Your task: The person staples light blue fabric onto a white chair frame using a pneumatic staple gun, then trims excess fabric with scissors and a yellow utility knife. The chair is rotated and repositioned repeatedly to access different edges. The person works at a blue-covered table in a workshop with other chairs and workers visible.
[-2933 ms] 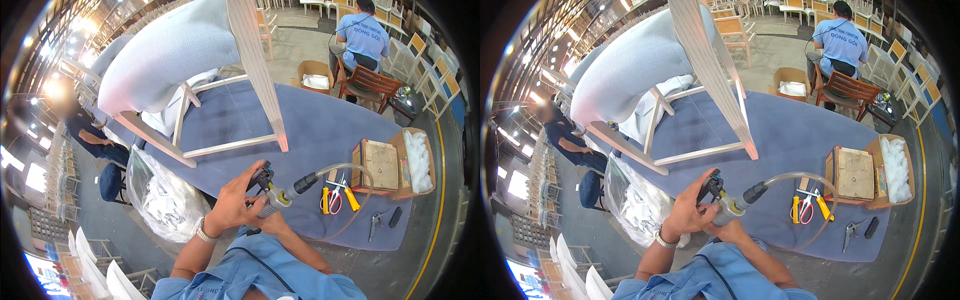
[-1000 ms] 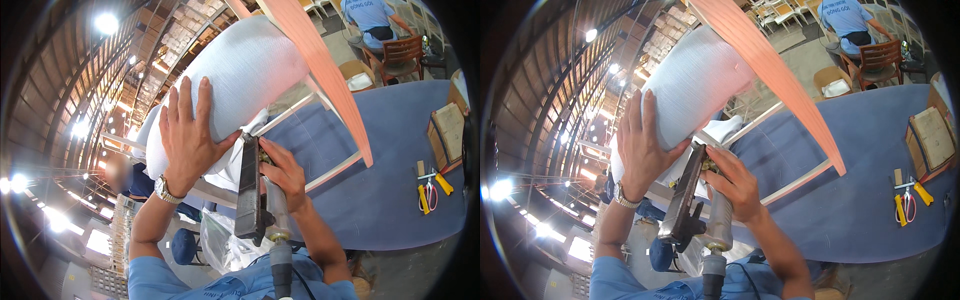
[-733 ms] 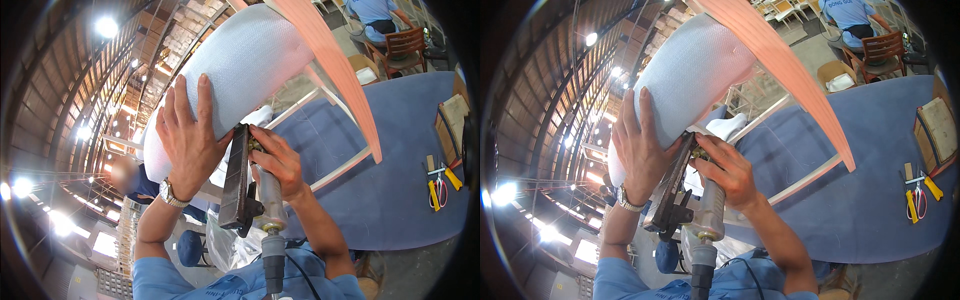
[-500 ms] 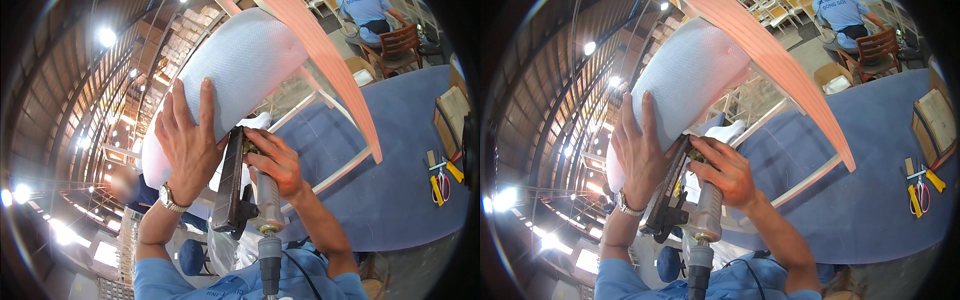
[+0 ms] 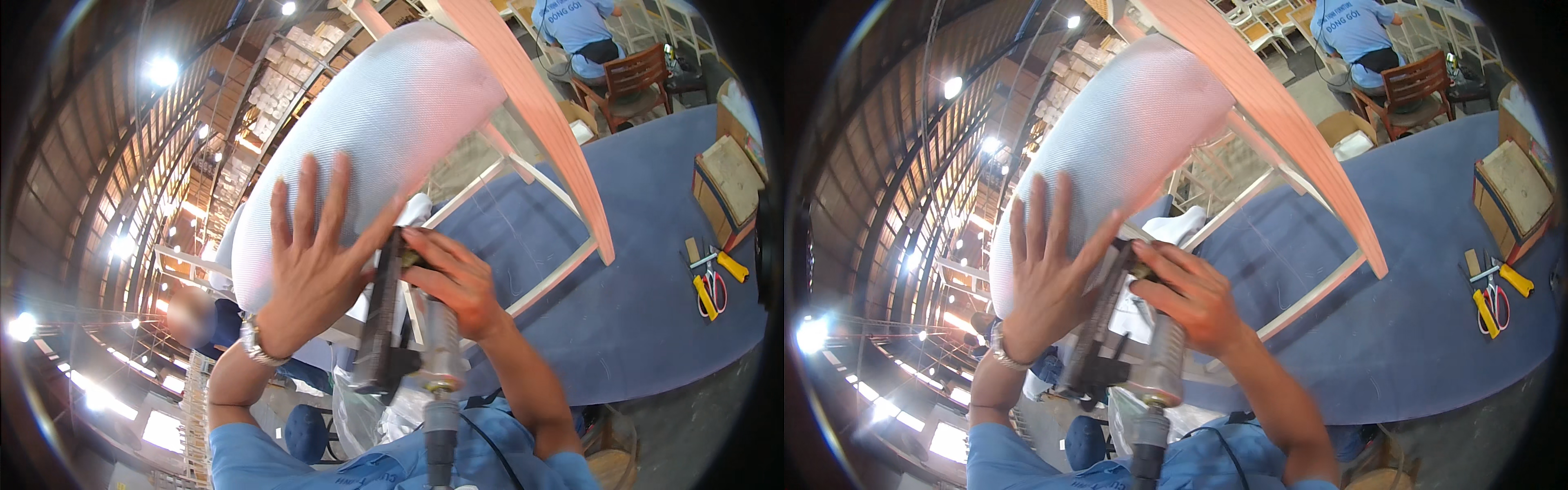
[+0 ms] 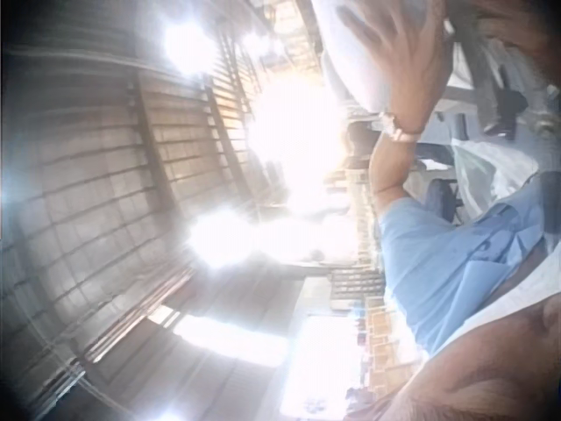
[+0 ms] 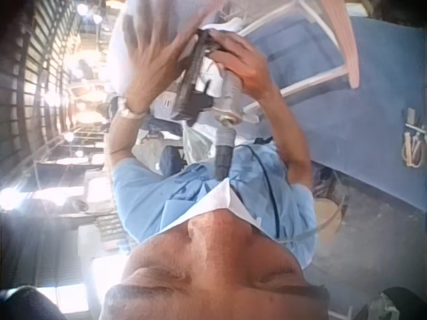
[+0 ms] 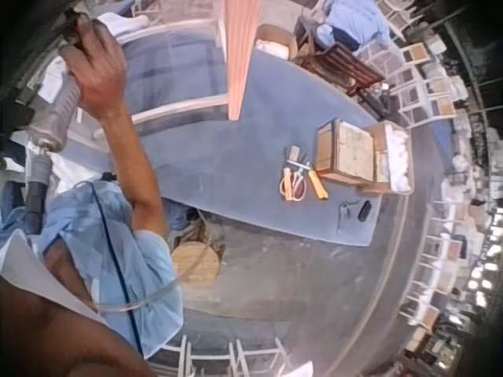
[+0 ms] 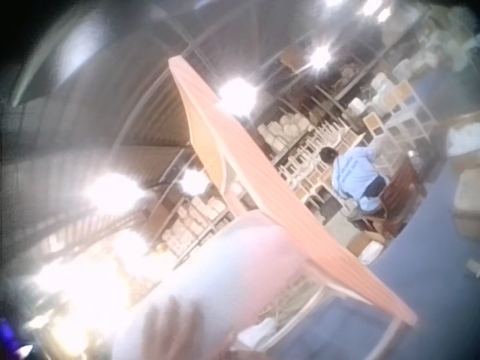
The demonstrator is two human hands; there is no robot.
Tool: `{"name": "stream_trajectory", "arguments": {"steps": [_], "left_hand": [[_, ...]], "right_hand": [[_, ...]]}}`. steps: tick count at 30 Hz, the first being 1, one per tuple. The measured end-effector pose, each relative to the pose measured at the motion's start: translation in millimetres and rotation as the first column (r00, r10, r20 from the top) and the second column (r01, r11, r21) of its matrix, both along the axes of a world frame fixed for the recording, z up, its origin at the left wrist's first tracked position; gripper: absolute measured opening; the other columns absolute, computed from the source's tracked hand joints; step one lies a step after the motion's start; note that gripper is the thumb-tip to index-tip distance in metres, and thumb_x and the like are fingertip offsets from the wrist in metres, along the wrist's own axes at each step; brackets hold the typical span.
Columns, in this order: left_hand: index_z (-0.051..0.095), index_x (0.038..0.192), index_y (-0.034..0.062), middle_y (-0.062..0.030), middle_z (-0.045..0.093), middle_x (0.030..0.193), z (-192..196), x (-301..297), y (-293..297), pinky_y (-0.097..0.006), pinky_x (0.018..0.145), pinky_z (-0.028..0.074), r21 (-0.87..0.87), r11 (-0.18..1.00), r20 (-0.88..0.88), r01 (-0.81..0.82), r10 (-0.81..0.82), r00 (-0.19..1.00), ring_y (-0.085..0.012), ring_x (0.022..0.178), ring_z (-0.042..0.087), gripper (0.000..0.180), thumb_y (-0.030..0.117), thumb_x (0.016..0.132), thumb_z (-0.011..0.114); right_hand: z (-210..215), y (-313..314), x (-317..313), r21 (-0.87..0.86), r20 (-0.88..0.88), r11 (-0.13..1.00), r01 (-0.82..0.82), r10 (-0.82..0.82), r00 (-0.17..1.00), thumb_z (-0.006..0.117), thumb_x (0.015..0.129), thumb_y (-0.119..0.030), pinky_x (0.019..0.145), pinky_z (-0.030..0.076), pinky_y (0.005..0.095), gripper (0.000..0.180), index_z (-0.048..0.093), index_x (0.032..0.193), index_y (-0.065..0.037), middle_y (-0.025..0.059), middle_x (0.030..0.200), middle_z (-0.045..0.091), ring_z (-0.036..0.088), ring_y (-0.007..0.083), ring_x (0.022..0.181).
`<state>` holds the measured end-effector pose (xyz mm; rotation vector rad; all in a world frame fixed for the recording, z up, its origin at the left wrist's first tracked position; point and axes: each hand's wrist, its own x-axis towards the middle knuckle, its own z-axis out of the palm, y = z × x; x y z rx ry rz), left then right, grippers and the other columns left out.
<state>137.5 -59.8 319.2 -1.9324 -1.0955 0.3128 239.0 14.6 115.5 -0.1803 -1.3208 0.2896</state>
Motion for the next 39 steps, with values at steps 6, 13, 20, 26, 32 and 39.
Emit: {"name": "stream_trajectory", "arguments": {"steps": [6,13,20,26,32,39], "left_hand": [[0.038,0.161,0.0172,-0.0198,0.022,0.171,110.8,-55.9,43.2,-0.059,0.126,0.017,0.011,0.984,0.419,0.175,-0.163,0.893,-0.0410,0.158,0.017,0.076,0.053,0.098,0.062],[0.033,0.161,0.0071,-0.0316,0.039,0.159,90.4,-41.9,64.8,-0.056,0.118,0.036,-0.342,0.939,0.589,-0.023,0.233,0.774,-0.0477,0.148,0.038,0.109,0.077,0.083,0.063],[0.028,0.162,0.0073,-0.0331,0.044,0.150,35.0,-14.1,21.2,-0.057,0.102,0.048,0.087,0.995,0.218,0.047,-0.065,0.974,-0.0545,0.129,0.053,0.115,0.053,0.073,0.086],[0.028,0.163,0.0127,-0.0297,0.034,0.158,-1.3,-15.0,9.9,-0.060,0.108,0.037,0.283,0.959,0.106,-0.022,-0.008,0.994,-0.0503,0.138,0.042,0.119,0.043,0.067,0.091],[0.024,0.165,0.0214,-0.0288,0.025,0.163,-15.0,-18.6,6.6,-0.063,0.108,0.034,0.305,0.950,0.099,-0.073,0.045,0.994,-0.0493,0.142,0.035,0.121,0.029,0.066,0.094],[0.030,0.164,0.0277,-0.0303,0.023,0.164,-17.1,-24.7,8.4,-0.064,0.107,0.034,0.334,0.941,0.055,-0.047,0.030,0.998,-0.0497,0.142,0.035,0.101,0.023,0.079,0.084]], "right_hand": [[-22.7,-19.3,5.6,-0.143,-0.074,0.990,0.001,-0.012,0.997,0.078,0.077,-0.008,0.093,0.058,0.0427,0.027,0.073,0.104,-0.007,0.0181,0.136,0.066,0.067,0.0385,0.117],[-17.3,-34.0,0.6,-0.125,-0.089,0.992,0.027,-0.038,0.995,0.077,0.073,-0.010,0.091,0.057,0.0400,0.030,0.074,0.103,-0.009,0.0165,0.137,0.066,0.067,0.0353,0.119],[-9.9,-35.0,-10.5,-0.145,-0.161,0.989,0.023,-0.046,0.986,0.077,0.072,-0.010,0.092,0.057,0.0411,0.032,0.074,0.104,-0.009,0.0156,0.139,0.065,0.066,0.0350,0.121],[-2.9,-25.4,-21.6,-0.090,-0.176,0.996,-0.010,-0.006,0.984,0.077,0.071,-0.012,0.093,0.058,0.0409,0.036,0.073,0.107,-0.010,0.0150,0.139,0.065,0.066,0.0344,0.119],[4.2,-18.4,-41.7,-0.058,-0.166,0.998,0.010,-0.019,0.986,0.075,0.072,-0.014,0.087,0.058,0.0412,0.032,0.073,0.104,-0.011,0.0140,0.137,0.066,0.068,0.0340,0.115],[9.7,-18.2,-40.5,-0.024,-0.130,1.000,-0.018,0.015,0.991,0.074,0.071,-0.015,0.085,0.058,0.0403,0.031,0.073,0.102,-0.013,0.0133,0.135,0.068,0.068,0.0329,0.114]]}}
